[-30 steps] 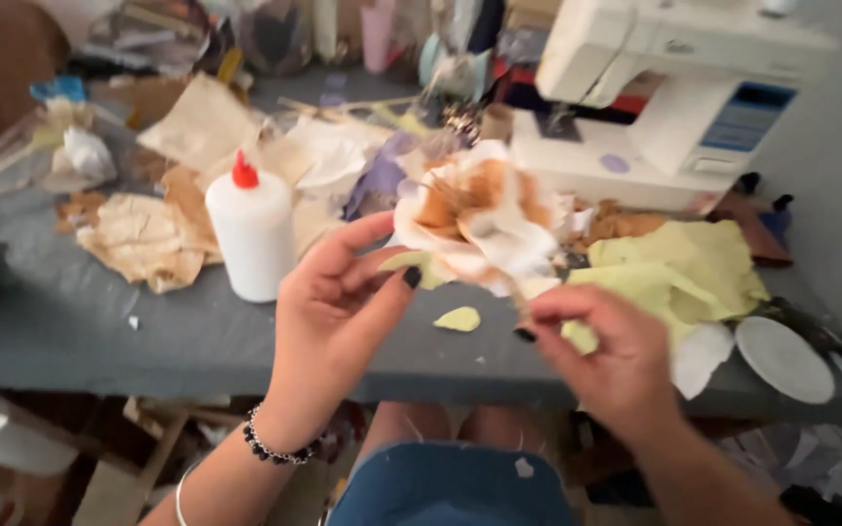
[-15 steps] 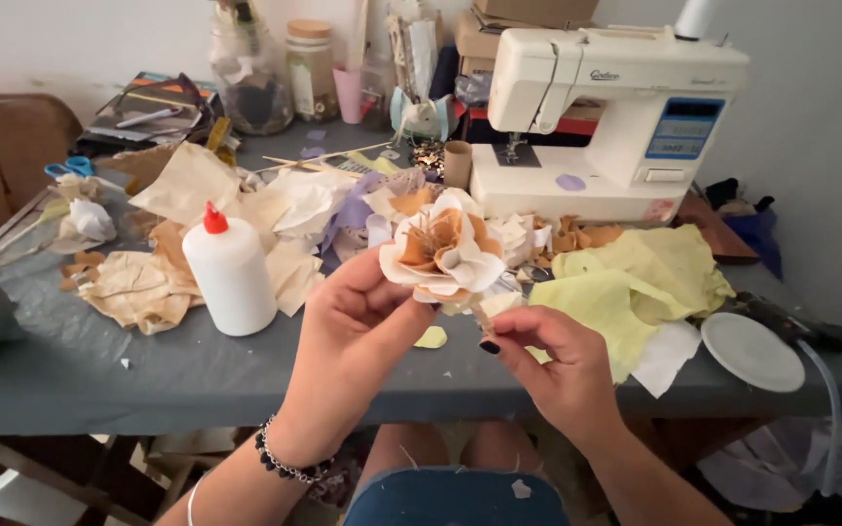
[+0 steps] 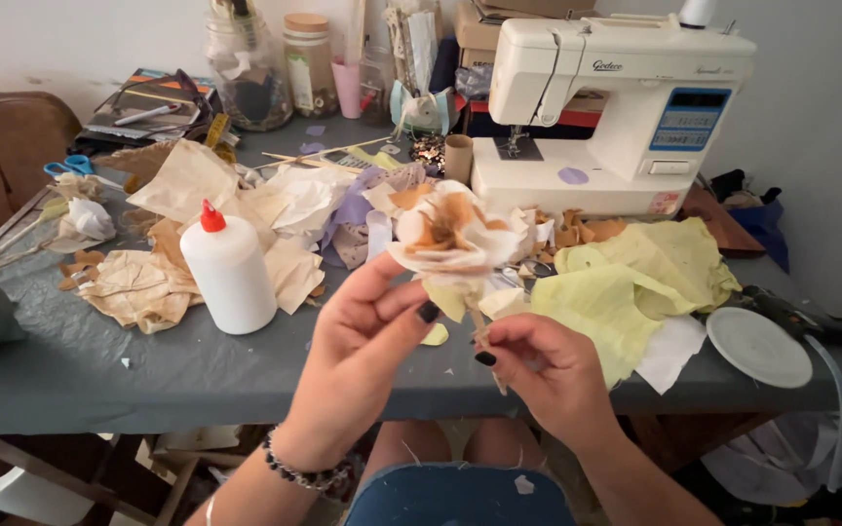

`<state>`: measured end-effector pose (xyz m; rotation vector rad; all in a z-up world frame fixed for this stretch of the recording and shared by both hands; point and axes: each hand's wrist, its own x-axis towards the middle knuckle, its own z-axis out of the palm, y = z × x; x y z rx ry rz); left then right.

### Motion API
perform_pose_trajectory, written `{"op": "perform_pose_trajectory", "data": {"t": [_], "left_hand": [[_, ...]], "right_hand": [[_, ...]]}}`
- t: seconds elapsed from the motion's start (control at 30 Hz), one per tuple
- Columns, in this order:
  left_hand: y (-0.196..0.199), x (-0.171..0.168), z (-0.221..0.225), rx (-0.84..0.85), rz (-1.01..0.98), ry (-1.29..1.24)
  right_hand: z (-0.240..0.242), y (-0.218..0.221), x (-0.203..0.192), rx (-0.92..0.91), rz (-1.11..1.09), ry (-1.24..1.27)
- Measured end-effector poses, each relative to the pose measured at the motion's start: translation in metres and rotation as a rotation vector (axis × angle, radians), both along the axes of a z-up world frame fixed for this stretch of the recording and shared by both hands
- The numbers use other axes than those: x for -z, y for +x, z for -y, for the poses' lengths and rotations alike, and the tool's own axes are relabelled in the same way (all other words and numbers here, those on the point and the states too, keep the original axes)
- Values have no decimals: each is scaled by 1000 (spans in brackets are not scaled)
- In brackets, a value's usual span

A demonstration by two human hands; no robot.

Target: The person is adding fabric leaves and petals to a stem using a hot glue gun and scissors to create a decorative flower.

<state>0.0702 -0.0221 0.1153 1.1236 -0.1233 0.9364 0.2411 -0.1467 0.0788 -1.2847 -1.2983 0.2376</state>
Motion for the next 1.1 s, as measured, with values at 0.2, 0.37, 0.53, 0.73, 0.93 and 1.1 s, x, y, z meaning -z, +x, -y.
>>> {"op": "perform_pose_trajectory", "data": {"t": [0.2, 0.37, 0.53, 0.73, 0.93, 1.1], "left_hand": [[4, 10, -8, -50, -55, 66], [10, 23, -14, -28, 17, 20], [24, 46, -10, -85, 117, -97], [24, 54, 3, -73, 291, -243], [9, 71, -7, -113, 174, -212], [2, 63, -11, -75, 136, -99]], "right_hand": [[-2, -3, 2, -23, 34, -51], [-5, -9, 1, 20, 134, -68], [-11, -16, 10, 83, 203, -38], [-13, -27, 10, 85, 264, -19], [-12, -27, 17, 107, 219, -5], [-8, -26, 24, 81, 255, -88]]}}
